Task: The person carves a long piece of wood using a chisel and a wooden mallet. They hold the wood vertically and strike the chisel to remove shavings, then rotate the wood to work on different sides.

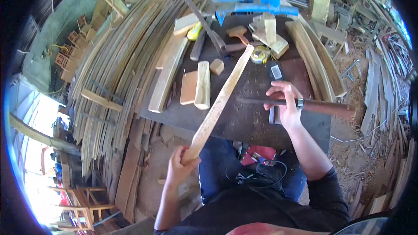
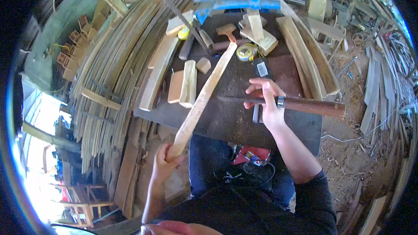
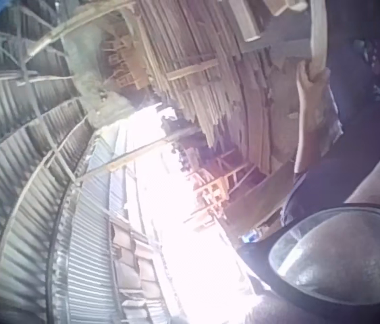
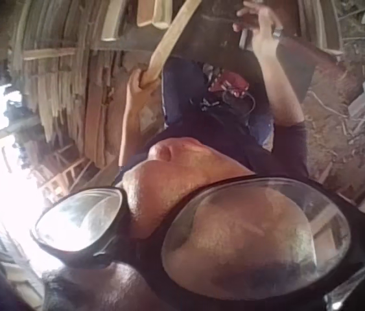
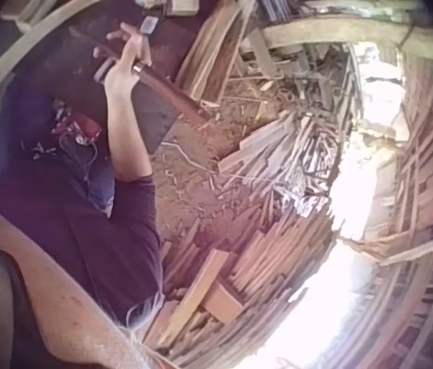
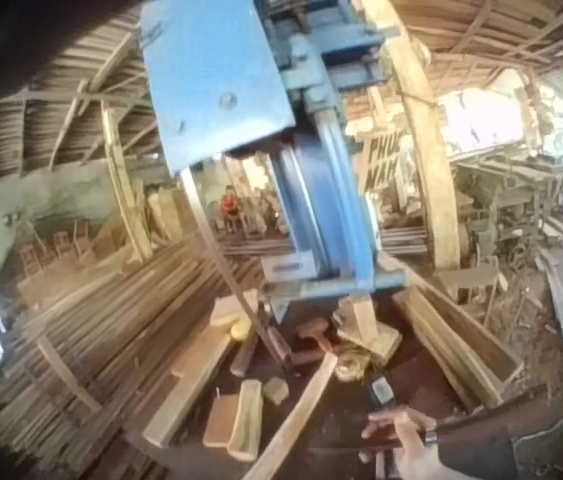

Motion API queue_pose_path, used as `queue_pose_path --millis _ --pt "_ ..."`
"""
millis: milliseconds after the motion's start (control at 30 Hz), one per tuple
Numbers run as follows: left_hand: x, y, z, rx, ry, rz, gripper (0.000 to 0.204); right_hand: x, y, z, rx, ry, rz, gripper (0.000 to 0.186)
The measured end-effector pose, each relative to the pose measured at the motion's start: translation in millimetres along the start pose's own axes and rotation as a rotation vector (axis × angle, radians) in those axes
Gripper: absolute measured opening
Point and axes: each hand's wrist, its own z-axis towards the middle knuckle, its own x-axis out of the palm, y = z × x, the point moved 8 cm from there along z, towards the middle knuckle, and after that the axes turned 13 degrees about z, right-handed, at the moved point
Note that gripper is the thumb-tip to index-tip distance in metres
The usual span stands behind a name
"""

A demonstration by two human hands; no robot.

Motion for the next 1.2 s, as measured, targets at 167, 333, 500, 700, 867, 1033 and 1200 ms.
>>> queue_pose_path --millis 167,333,500,700,867,1033,1200 --pt "51.0 -28.2 31.4 0.148 0.155 -0.334 0.034 -10.3 -0.9 1.6 0.039 -0.035 -0.045 0.049" --pt "52.4 -7.8 45.8 0.183 0.197 -0.334 0.045 -10.4 -1.9 1.0 0.024 -0.034 -0.042 0.048" --pt "44.1 -1.8 50.6 0.273 0.196 -0.477 0.044 -13.8 -2.9 -0.9 0.04 -0.015 0.01 0.052" --pt "68.0 -42.9 85.4 0.326 0.007 -0.581 0.034 -2.2 -3.5 -0.2 0.061 0.065 -0.074 0.055" --pt "98.0 -105.2 102.1 0.375 -0.217 0.134 0.036 -3.0 0.9 0.0 -0.002 0.033 -0.105 0.054" --pt "126.8 -110.8 120.3 0.447 -0.3 0.4 0.039 -8.8 1.3 -0.2 -0.018 -0.027 -0.066 0.046" --pt "126.7 -111.4 117.7 0.469 -0.309 0.347 0.038 -8.1 5.7 -0.6 -0.055 -0.048 -0.039 0.039"
